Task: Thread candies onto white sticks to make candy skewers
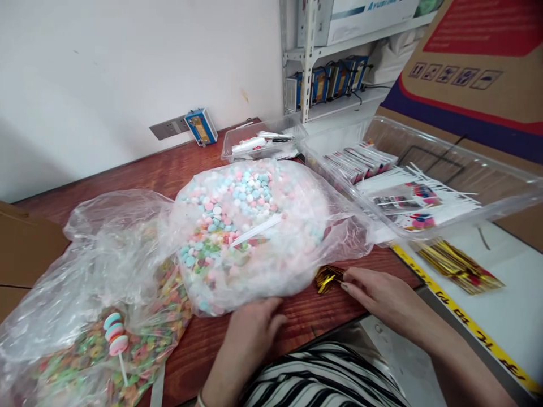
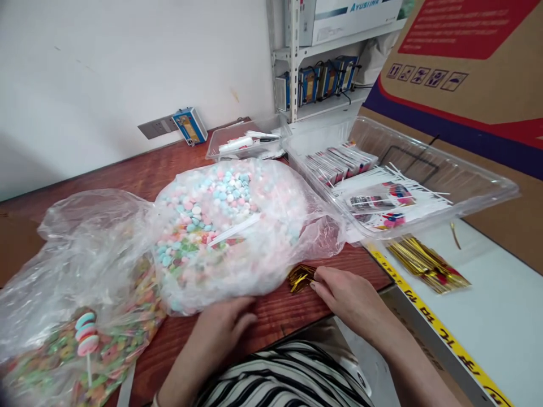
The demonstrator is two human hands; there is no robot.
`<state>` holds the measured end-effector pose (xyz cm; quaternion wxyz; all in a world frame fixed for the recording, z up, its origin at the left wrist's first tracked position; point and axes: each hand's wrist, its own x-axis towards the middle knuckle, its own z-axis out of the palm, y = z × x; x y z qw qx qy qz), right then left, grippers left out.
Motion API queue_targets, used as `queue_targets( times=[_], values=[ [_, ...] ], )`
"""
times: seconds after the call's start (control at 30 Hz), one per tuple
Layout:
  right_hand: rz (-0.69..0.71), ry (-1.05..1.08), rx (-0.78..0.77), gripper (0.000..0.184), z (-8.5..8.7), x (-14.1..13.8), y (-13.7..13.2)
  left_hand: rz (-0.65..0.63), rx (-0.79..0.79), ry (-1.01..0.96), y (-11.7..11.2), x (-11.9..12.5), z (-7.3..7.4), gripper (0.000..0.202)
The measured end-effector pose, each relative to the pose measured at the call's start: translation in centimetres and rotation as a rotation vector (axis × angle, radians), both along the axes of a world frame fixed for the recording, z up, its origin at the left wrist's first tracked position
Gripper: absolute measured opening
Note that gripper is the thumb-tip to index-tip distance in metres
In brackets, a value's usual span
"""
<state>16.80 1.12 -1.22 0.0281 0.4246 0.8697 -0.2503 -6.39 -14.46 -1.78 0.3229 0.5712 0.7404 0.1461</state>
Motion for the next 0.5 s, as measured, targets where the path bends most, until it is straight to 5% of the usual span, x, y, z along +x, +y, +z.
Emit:
queue_targets(
  times=[0.17, 0.27, 0.5],
  values=[
    [0.004, -0.028, 0.009, 0.02, -0.7, -0.6, 0.2, 0.111, -0.026, 0.282, 0.7, -1.2, -0.2, 0.032],
    [-0.007, 0.011, 0.016, 0.018, -0.2, -1.1, -0.5, 0.093, -0.024, 0.262, 0.6, -0.9, -0.2, 0.032],
    [0.073, 0.49, -0.078, 0.023, 6.3, 1.0, 0.1, -0.163, -0.187, -0.192, 0.2, 0.2, 0.5, 0.027]
  ],
)
